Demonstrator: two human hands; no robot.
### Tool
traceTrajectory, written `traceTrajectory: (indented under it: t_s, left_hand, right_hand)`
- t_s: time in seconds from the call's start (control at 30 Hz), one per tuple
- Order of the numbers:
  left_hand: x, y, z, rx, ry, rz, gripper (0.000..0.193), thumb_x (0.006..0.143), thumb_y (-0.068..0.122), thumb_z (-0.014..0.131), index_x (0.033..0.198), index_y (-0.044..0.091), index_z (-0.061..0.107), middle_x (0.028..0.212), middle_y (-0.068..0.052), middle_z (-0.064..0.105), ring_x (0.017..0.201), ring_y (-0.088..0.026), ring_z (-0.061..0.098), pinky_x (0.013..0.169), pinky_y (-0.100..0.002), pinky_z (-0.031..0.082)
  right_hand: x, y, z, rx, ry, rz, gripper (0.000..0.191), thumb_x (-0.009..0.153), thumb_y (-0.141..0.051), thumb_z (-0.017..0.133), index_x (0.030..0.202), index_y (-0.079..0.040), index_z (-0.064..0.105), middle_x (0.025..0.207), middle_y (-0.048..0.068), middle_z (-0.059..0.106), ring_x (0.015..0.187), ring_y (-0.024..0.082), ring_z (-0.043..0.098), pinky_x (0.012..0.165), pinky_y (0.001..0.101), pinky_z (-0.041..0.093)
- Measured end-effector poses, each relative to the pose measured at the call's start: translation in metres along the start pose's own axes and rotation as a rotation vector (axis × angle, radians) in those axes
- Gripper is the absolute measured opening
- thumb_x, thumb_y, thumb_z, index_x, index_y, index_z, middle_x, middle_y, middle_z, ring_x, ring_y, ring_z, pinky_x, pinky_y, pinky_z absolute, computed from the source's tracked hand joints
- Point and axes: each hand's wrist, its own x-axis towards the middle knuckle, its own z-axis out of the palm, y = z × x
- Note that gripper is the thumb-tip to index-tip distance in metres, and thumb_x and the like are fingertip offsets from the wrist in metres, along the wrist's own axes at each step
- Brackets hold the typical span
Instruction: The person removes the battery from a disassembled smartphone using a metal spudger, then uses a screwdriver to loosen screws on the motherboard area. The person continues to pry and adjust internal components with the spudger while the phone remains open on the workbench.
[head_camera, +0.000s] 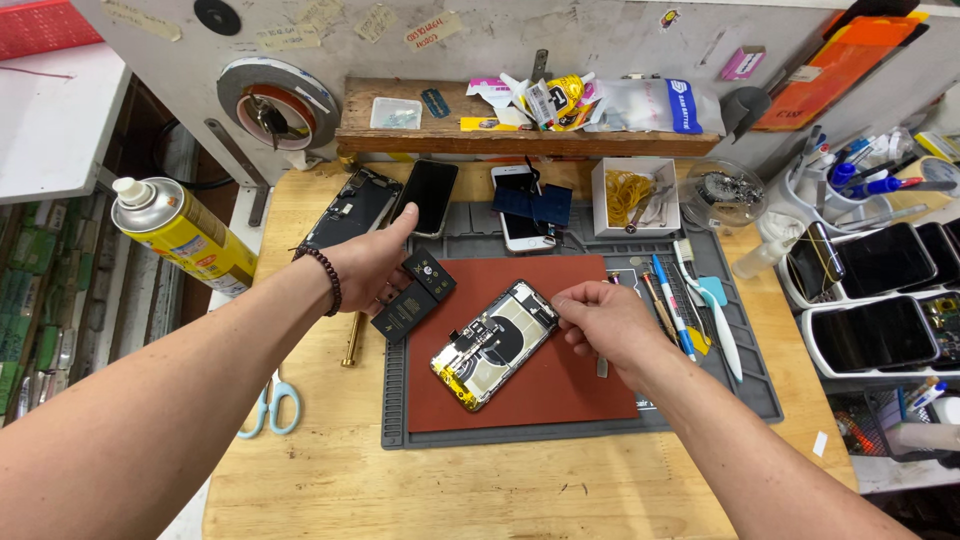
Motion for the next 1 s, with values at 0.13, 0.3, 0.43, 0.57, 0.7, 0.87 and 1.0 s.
traceTrajectory:
  t_s: [0.13, 0.3, 0.43, 0.57, 0.7, 0.87, 1.0]
  left_hand:
    - [-0.002, 0.001, 0.001, 0.026, -0.004, 0.045, 0.107, 0.091, 0.084, 0.016, 0.155, -0.001, 0.034, 0.153, -0.025, 0.042, 0.133, -0.034, 0.045, 0.112, -0.055, 0.038]
    - [-0.003, 0.001, 0.002, -0.024, -0.044, 0.032, 0.101, 0.093, 0.079, 0.019, 0.144, -0.001, 0.053, 0.142, -0.022, 0.057, 0.124, -0.031, 0.058, 0.103, -0.051, 0.047]
    - [0.004, -0.002, 0.001, 0.021, -0.001, 0.074, 0.072, 0.099, 0.065, 0.03, 0.132, 0.008, 0.058, 0.122, -0.019, 0.068, 0.102, -0.024, 0.06, 0.086, -0.042, 0.048]
    - [0.007, -0.004, -0.001, 0.028, -0.012, 0.106, 0.037, 0.105, 0.032, 0.046, 0.12, 0.003, 0.063, 0.1, -0.013, 0.065, 0.083, -0.023, 0.058, 0.07, -0.038, 0.052]
    - [0.0, -0.003, 0.002, 0.047, 0.068, 0.096, 0.017, 0.102, 0.011, 0.049, 0.114, 0.007, 0.06, 0.096, -0.01, 0.067, 0.088, -0.02, 0.066, 0.072, -0.037, 0.056]
    - [-0.01, 0.001, 0.008, 0.112, 0.106, 0.131, 0.015, 0.101, 0.009, 0.053, 0.109, 0.004, 0.065, 0.095, -0.009, 0.066, 0.088, -0.02, 0.065, 0.076, -0.042, 0.061]
    - [-0.008, 0.0, 0.007, 0.146, 0.129, 0.122, 0.016, 0.101, 0.011, 0.054, 0.11, 0.006, 0.067, 0.096, -0.008, 0.068, 0.088, -0.019, 0.066, 0.079, -0.042, 0.06]
  right_hand:
    - [-0.001, 0.001, -0.001, 0.017, 0.008, 0.012, 0.018, 0.096, -0.022, 0.068, 0.101, -0.005, 0.074, 0.079, 0.001, 0.066, 0.065, 0.01, 0.057, 0.056, 0.0256, 0.048]
    - [-0.003, 0.0, 0.001, 0.05, 0.004, 0.021, 0.018, 0.096, -0.022, 0.067, 0.101, -0.006, 0.074, 0.078, 0.0, 0.066, 0.065, 0.009, 0.057, 0.056, 0.0251, 0.048]
    - [-0.004, -0.002, 0.003, 0.057, -0.002, 0.022, 0.018, 0.096, -0.022, 0.067, 0.101, -0.006, 0.073, 0.078, 0.0, 0.065, 0.064, 0.009, 0.056, 0.056, 0.0249, 0.047]
    - [-0.007, -0.005, 0.004, 0.079, -0.012, 0.02, 0.018, 0.096, -0.022, 0.067, 0.102, -0.006, 0.073, 0.078, 0.0, 0.065, 0.065, 0.009, 0.056, 0.056, 0.0245, 0.047]
    - [-0.008, -0.007, 0.003, 0.069, -0.009, 0.023, 0.018, 0.097, -0.022, 0.066, 0.102, -0.006, 0.072, 0.078, 0.0, 0.064, 0.065, 0.009, 0.056, 0.056, 0.0245, 0.047]
    - [-0.009, -0.006, 0.002, 0.081, -0.012, 0.024, 0.018, 0.096, -0.021, 0.067, 0.101, -0.005, 0.073, 0.078, 0.0, 0.065, 0.065, 0.009, 0.056, 0.056, 0.0249, 0.047]
    - [-0.008, -0.003, 0.001, 0.091, -0.014, 0.015, 0.018, 0.096, -0.021, 0.067, 0.101, -0.005, 0.073, 0.078, 0.0, 0.065, 0.064, 0.009, 0.056, 0.056, 0.0252, 0.047]
